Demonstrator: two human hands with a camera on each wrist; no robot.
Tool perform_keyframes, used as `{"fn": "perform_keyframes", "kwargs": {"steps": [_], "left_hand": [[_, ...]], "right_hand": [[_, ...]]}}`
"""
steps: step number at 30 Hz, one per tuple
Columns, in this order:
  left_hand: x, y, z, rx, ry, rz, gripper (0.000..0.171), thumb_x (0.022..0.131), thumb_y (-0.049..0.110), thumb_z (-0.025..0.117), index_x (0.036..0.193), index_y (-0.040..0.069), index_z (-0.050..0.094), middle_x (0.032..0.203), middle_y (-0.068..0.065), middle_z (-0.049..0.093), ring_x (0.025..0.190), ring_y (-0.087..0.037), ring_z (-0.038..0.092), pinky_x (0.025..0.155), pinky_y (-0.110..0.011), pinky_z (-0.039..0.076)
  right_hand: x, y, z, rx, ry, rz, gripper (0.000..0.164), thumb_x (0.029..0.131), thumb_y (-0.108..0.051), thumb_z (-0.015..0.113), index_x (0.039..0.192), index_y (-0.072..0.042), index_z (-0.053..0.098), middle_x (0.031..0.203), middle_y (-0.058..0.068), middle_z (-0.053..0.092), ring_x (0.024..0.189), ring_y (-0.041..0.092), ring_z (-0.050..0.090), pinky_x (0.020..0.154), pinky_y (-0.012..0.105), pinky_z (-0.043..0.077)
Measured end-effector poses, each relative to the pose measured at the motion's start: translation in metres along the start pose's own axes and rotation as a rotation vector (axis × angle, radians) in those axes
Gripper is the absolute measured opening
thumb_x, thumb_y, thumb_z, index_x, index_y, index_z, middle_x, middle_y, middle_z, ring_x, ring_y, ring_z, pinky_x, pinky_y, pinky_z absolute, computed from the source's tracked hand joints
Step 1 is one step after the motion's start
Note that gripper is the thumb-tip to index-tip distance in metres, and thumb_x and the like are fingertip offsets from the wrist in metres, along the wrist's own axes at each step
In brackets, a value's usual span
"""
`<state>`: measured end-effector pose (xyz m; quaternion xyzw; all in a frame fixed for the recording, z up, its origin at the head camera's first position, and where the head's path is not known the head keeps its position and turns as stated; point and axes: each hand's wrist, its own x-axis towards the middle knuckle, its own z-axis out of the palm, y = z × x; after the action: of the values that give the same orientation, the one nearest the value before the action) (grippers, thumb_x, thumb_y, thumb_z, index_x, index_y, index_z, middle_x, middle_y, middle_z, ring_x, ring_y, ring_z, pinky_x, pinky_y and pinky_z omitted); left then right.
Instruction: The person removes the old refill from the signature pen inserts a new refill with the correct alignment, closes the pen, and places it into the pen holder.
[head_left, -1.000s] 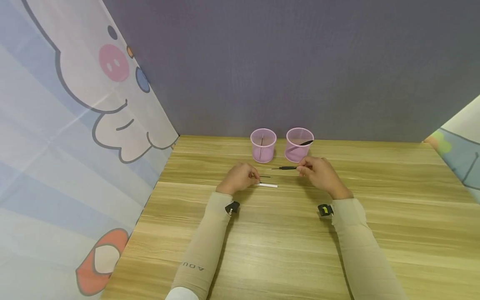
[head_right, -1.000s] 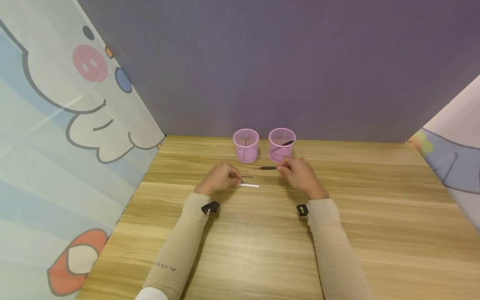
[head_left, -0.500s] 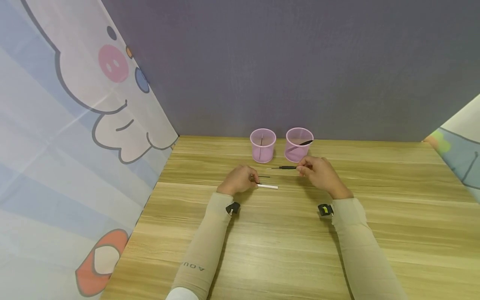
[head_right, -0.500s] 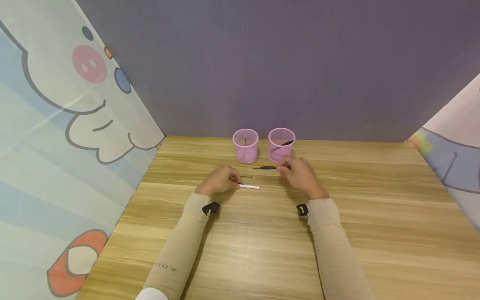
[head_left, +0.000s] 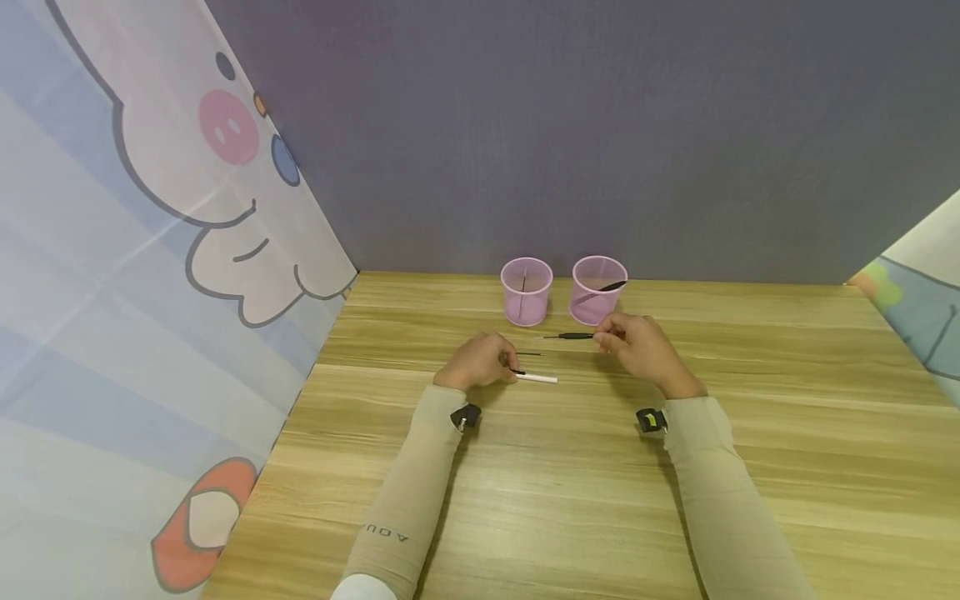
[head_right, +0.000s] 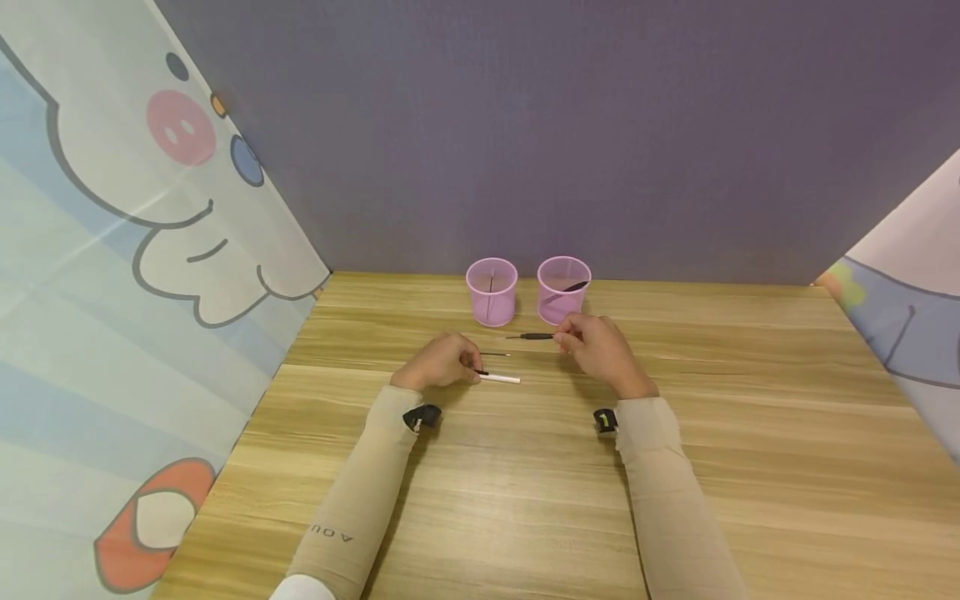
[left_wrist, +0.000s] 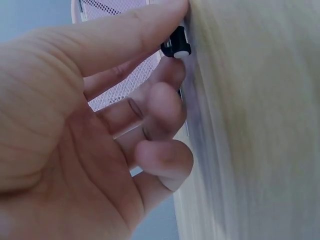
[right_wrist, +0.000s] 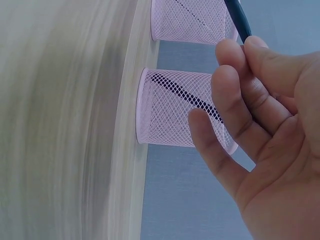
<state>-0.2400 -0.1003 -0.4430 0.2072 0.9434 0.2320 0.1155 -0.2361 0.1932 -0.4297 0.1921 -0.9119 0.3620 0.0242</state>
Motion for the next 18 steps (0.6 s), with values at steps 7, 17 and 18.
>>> {"fn": "perform_keyframes", "kwargs": {"steps": [7, 17, 18], "left_hand": [[-0.001, -0.004, -0.004, -0.063, -0.002, 0.022, 0.01, 0.081, 0.018, 0.086, 0.085, 0.017, 0.077, 0.086, 0.005, 0.074, 0.085, -0.011, 0.064, 0.087, -0.032, 0.053], [-0.001, -0.012, -0.005, -0.135, -0.005, 0.063, 0.007, 0.084, 0.014, 0.084, 0.088, 0.015, 0.078, 0.085, 0.003, 0.073, 0.081, -0.01, 0.059, 0.08, -0.027, 0.049], [-0.001, -0.012, -0.005, -0.14, -0.004, 0.067, 0.007, 0.084, 0.014, 0.084, 0.088, 0.015, 0.079, 0.085, 0.003, 0.073, 0.081, -0.01, 0.059, 0.08, -0.027, 0.049]], "right_hand": [[0.0, 0.002, -0.002, 0.01, 0.012, 0.003, 0.01, 0.099, -0.011, 0.066, 0.095, -0.004, 0.071, 0.078, 0.006, 0.072, 0.07, 0.016, 0.061, 0.059, 0.027, 0.047], [0.0, 0.002, -0.003, 0.005, 0.019, 0.001, 0.011, 0.099, -0.011, 0.067, 0.095, -0.002, 0.072, 0.077, 0.005, 0.072, 0.069, 0.016, 0.06, 0.058, 0.027, 0.045], [0.0, 0.002, -0.004, 0.006, 0.019, 0.002, 0.011, 0.099, -0.011, 0.067, 0.095, -0.002, 0.072, 0.077, 0.006, 0.072, 0.068, 0.016, 0.06, 0.058, 0.027, 0.045]]}}
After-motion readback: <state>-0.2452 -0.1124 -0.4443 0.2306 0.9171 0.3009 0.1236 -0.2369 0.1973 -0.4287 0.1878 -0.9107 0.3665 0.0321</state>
